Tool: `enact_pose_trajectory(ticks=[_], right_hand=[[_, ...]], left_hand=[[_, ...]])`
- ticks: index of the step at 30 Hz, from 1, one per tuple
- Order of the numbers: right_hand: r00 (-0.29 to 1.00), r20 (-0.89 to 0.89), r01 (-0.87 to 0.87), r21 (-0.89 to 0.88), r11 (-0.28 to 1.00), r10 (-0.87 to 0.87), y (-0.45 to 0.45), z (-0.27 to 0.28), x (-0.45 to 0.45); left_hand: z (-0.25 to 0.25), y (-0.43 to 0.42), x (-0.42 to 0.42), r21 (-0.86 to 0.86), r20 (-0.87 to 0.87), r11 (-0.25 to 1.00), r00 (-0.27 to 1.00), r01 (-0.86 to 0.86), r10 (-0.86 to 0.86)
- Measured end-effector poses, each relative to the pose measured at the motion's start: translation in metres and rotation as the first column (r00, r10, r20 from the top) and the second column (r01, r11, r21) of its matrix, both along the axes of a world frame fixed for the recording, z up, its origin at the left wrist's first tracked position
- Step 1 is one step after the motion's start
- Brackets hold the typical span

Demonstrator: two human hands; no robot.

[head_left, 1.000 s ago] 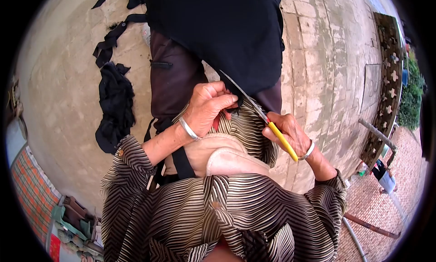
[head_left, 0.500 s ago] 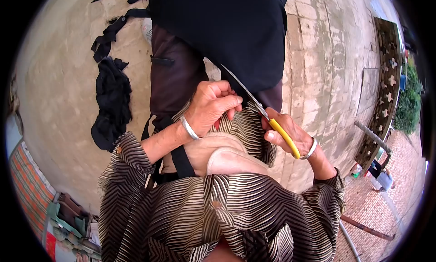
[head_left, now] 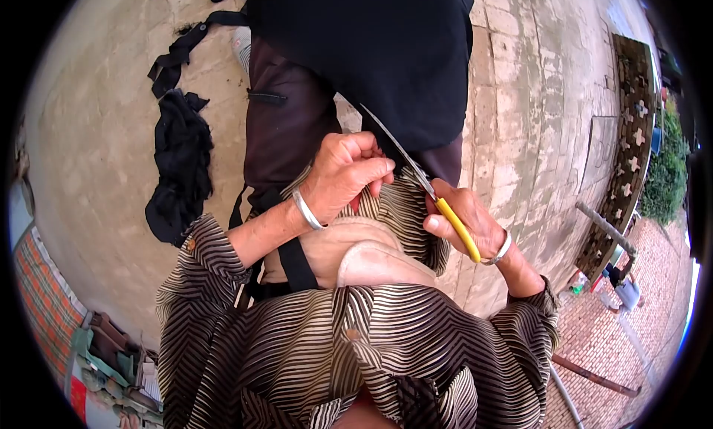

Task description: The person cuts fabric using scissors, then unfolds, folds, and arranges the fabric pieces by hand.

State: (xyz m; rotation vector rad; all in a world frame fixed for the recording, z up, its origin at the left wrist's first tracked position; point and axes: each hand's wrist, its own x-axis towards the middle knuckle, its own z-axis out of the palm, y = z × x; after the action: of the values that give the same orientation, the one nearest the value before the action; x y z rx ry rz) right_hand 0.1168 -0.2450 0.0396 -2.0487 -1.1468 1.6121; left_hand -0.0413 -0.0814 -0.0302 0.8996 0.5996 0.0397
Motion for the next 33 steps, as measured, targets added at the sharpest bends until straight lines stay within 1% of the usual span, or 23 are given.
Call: enact_pose_trajectory(ticks=[1,2,3,4,6,8,10,11,13,17,19,23,25,28,30,31,33], right_hand=[[0.999,-0.013,-0.031,0.027,0.999,0.032,-0.002,-0.001,0.0],[0.999,-0.013,-0.031,0.027,0.999,0.031,-0.002,0.0,0.0],[0.996,-0.092,0.006,0.0,1.0,-0.006,0.0,0.001,0.001],[0.984,-0.17,0.041,-0.03,0.999,-0.046,0.001,0.003,0.002],[0.984,-0.172,0.044,-0.055,0.997,-0.053,0.004,0.004,0.002],[0.983,-0.172,0.046,-0.08,0.996,-0.059,0.008,0.004,0.001],[0.992,-0.122,0.031,0.028,0.999,-0.027,0.011,0.004,0.001],[0.992,-0.123,0.028,0.026,0.999,-0.025,0.011,0.003,0.0],[1.0,-0.02,0.017,0.052,0.998,-0.016,0.009,0.0,-0.003],[0.999,0.022,0.03,0.057,0.998,-0.032,0.01,-0.001,-0.006],[0.998,0.06,0.001,0.036,0.999,-0.003,0.012,0.003,-0.006],[0.998,0.069,-0.009,-0.002,1.0,0.009,0.014,0.004,-0.004],[1.0,-0.004,0.03,0.047,0.998,-0.03,0.012,0.003,-0.004],[1.0,-0.002,-0.01,0.017,1.0,0.01,0.012,-0.001,-0.003],[0.999,-0.027,-0.029,-0.015,0.999,0.029,0.018,0.003,-0.003],[0.999,-0.043,-0.001,0.002,1.0,0.001,0.021,0.004,-0.005],[0.998,-0.058,0.022,0.019,1.0,-0.021,0.024,0.004,-0.005]], left_hand=[[0.002,0.001,0.0,0.0,0.0,1.0,1.0,0.0,0.0],[0.005,0.003,-0.001,0.0,-0.019,0.999,0.999,0.043,-0.043],[0.006,0.004,-0.001,0.0,-0.039,0.996,0.996,0.084,-0.084],[0.005,0.003,-0.001,0.0,-0.04,0.997,0.996,0.083,-0.083],[0.003,0.0,-0.001,0.003,-0.002,0.997,0.997,0.075,-0.075],[0.006,0.002,0.0,-0.006,-0.007,0.998,0.998,0.07,-0.07],[0.006,0.002,0.0,-0.015,-0.013,0.998,0.998,0.063,-0.063],[0.005,0.001,0.001,-0.004,0.002,0.999,0.999,0.045,-0.045],[0.002,0.0,0.0,0.006,0.015,1.0,1.0,0.025,-0.025],[-0.003,-0.003,0.0,0.003,0.023,1.0,1.0,0.021,-0.021],[-0.002,-0.004,0.0,0.004,0.027,1.0,0.999,0.017,-0.017],[-0.001,-0.003,-0.001,0.019,0.031,1.0,0.999,0.017,-0.018],[-0.002,-0.003,-0.001,0.014,0.033,1.0,0.999,0.008,-0.009],[-0.001,-0.003,-0.001,0.014,0.036,1.0,0.999,0.004,-0.005],[0.003,0.0,-0.001,0.053,0.005,0.992,0.993,0.117,-0.117],[0.003,-0.001,-0.001,0.026,0.033,0.998,0.997,0.064,-0.065],[0.002,-0.001,-0.001,0.024,0.029,0.998,0.998,0.061,-0.061]])
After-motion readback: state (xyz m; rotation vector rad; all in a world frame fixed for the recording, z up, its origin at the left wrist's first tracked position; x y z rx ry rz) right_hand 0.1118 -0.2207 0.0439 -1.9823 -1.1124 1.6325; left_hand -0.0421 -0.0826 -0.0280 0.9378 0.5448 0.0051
